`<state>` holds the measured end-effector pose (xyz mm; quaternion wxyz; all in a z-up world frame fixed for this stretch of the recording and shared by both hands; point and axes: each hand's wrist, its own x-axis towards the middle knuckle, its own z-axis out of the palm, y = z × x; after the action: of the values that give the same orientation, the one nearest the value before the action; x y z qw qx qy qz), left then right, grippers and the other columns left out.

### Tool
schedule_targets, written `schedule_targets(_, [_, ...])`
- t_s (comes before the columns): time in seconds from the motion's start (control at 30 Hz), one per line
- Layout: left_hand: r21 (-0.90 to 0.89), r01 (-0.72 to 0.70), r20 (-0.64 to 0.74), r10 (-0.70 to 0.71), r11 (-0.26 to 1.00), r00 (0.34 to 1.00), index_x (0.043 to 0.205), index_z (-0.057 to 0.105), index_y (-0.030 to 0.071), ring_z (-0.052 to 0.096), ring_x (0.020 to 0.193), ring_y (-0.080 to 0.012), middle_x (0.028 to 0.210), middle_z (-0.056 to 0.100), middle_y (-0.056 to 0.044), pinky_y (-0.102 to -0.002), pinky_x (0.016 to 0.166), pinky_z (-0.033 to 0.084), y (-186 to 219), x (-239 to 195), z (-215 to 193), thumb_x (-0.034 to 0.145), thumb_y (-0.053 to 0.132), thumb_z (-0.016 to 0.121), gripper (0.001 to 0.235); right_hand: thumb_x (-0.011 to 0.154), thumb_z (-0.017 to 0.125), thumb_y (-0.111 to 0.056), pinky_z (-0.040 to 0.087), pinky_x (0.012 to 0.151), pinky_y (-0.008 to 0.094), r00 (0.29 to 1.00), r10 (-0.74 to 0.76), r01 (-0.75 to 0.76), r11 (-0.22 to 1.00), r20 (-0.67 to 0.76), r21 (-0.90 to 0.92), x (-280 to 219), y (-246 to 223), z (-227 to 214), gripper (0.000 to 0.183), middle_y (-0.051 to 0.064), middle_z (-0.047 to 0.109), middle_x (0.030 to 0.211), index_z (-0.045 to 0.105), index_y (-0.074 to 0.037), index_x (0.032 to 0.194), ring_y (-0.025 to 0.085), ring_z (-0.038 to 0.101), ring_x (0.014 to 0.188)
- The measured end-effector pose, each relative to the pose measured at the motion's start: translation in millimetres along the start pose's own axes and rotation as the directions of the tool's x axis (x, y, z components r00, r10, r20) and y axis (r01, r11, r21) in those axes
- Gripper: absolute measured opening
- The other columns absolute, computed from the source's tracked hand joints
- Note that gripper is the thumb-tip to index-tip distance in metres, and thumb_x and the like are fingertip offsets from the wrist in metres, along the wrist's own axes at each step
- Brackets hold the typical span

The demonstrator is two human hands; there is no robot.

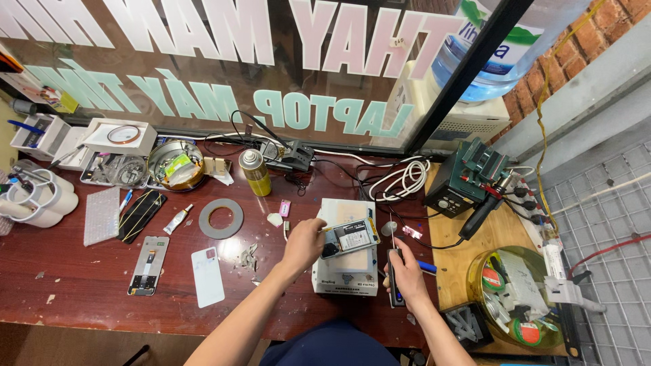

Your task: The person disassembles a light blue smartphone, removes the back cover, and manipulates internal components including the battery and camera module. They use a prying tool to separate parts and handle the device with both hands throughout the process.

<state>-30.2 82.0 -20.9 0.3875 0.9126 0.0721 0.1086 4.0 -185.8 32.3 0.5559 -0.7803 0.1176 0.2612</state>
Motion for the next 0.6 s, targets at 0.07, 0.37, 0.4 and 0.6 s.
schedule_targets(0.07, [0.096, -0.079, 0.088, 0.071, 0.992, 0.994, 0.109, 0.068, 0.002, 0.067, 0.103, -0.0410, 0.103, 0.071, -0.020, -0.050, 0.090, 0.053, 20, 18, 9, 0.084, 0.012, 0.065, 0.028, 0.099, 0.050, -0.032, 0.052, 0.047, 0.032, 0.999, -0.023, 0.022, 0.999, 0.022, 0.031, -4, 8, 1, 0.053, 0.005, 0.061, 0.078, 0.046, -0.026, 0.151, 0.014, 0.060, 0.055])
schedule_targets(0.37, [0.245, 0.099, 0.409, -0.196, 0.964, 0.892, 0.105, 0.066, 0.005, 0.069, 0.099, -0.0415, 0.104, 0.070, -0.022, -0.050, 0.086, 0.056, 35, 64, 11, 0.076, 0.022, 0.075, 0.035, 0.099, 0.049, -0.031, 0.051, 0.046, 0.031, 0.993, -0.025, 0.015, 0.996, 0.116, 0.091, -20, 24, 6, 0.055, 0.005, 0.061, 0.077, 0.043, -0.023, 0.153, 0.014, 0.059, 0.053])
schedule_targets(0.4, [0.252, 0.126, 0.430, -0.228, 0.960, 0.874, 0.105, 0.067, 0.006, 0.070, 0.100, -0.0395, 0.102, 0.072, -0.020, -0.049, 0.086, 0.057, 35, 67, 12, 0.076, 0.022, 0.074, 0.034, 0.099, 0.049, -0.031, 0.051, 0.046, 0.031, 0.992, -0.024, 0.015, 0.997, 0.120, 0.081, -20, 25, 6, 0.055, 0.005, 0.061, 0.077, 0.043, -0.022, 0.153, 0.015, 0.059, 0.053])
schedule_targets(0.6, [-0.035, 0.421, 0.517, -0.345, 0.906, 0.784, 0.105, 0.078, 0.012, 0.074, 0.095, -0.0281, 0.102, 0.076, -0.015, -0.037, 0.086, 0.058, 10, 77, 30, 0.069, 0.019, 0.081, 0.037, 0.099, 0.046, -0.033, 0.052, 0.047, 0.030, 0.993, -0.061, 0.041, 0.980, 0.097, 0.194, -18, 24, 5, 0.056, 0.005, 0.063, 0.077, 0.042, -0.021, 0.154, 0.012, 0.060, 0.055])
